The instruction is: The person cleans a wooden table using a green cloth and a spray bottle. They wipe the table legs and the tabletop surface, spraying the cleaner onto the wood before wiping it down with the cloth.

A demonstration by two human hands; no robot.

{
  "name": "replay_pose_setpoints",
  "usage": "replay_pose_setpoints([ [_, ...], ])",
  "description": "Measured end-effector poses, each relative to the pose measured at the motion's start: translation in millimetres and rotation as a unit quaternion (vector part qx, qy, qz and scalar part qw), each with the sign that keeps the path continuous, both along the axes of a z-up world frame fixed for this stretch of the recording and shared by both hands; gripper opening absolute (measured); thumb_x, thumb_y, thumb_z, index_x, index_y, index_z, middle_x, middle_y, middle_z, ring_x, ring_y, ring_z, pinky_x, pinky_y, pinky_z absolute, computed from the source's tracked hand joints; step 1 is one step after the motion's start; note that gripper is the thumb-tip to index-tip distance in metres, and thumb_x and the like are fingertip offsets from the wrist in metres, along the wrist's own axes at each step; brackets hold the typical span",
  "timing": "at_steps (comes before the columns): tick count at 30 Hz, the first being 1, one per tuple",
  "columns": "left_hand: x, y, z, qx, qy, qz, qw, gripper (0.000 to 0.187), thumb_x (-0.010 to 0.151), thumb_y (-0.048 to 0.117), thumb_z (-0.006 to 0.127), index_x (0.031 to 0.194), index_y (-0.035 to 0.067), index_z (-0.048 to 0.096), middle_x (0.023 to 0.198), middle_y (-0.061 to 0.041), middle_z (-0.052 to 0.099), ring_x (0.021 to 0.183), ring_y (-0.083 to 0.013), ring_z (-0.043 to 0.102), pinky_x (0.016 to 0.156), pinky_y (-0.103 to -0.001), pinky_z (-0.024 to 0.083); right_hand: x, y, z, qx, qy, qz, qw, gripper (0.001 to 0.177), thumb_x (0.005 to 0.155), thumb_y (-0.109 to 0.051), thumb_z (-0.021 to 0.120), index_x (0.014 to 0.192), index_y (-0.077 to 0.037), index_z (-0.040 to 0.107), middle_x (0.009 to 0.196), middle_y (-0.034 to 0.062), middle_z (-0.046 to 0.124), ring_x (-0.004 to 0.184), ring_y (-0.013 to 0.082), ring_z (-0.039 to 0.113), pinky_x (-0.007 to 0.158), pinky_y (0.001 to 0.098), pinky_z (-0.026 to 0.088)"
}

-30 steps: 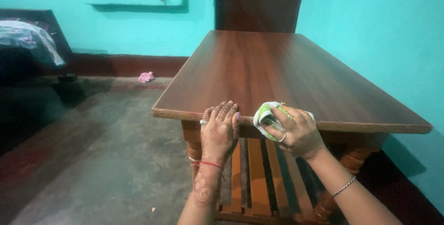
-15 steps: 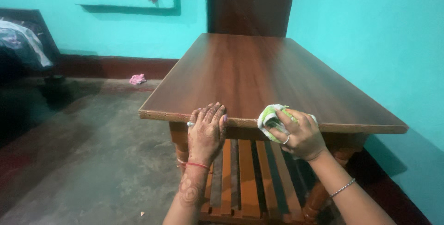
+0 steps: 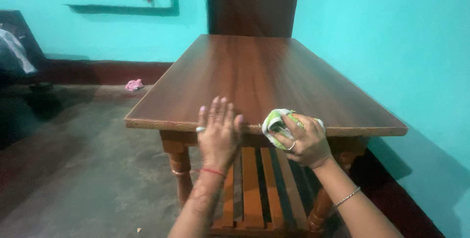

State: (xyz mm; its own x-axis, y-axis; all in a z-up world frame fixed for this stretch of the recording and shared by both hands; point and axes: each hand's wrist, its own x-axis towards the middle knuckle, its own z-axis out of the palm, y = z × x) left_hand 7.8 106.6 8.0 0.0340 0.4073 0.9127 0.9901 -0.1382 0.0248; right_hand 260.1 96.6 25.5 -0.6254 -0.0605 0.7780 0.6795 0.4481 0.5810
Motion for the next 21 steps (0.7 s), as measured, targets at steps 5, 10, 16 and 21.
replay_pose_setpoints([
  [5,61,0,16,-0.083,-0.055,-0.087,0.991,0.058,0.105,0.045,0.034,0.143,0.008,0.058,0.15,-0.007,0.052,0.146,-0.0219,0.04,0.123,-0.049,0.018,9,1,2,-0.021,-0.008,0.004,1.0,0.034,0.086,-0.036,0.082,0.117,-0.032,0.07,0.133,0.0033,0.062,0.12,0.0282,0.059,0.095,0.0449,0.053],
  [10,53,-13,22,-0.104,-0.033,-0.103,0.989,0.054,0.104,0.042,0.042,0.136,0.005,0.063,0.148,-0.014,0.057,0.141,-0.0281,0.047,0.115,-0.048,0.035,25,-1,1,-0.021,-0.013,-0.017,1.0,0.048,0.075,-0.035,0.081,0.122,-0.036,0.071,0.133,0.0023,0.06,0.118,0.0291,0.059,0.097,0.0468,0.053],
  [16,56,-14,18,-0.081,-0.043,-0.1,0.991,0.051,0.106,0.04,0.044,0.135,0.003,0.063,0.145,-0.014,0.059,0.14,-0.0298,0.05,0.115,-0.048,0.037,45,0,-3,-0.021,-0.014,-0.033,0.999,0.048,0.078,-0.039,0.083,0.124,-0.037,0.069,0.132,0.003,0.059,0.118,0.0296,0.058,0.097,0.0481,0.051],
  [21,55,-6,11,-0.066,-0.024,-0.088,0.994,0.051,0.106,0.039,0.042,0.136,0.003,0.063,0.143,-0.015,0.06,0.137,-0.03,0.051,0.114,-0.048,0.036,59,0,-1,-0.015,-0.021,-0.037,0.999,0.045,0.082,-0.039,0.082,0.124,-0.036,0.068,0.132,0.0033,0.061,0.118,0.0288,0.058,0.096,0.0467,0.051],
])
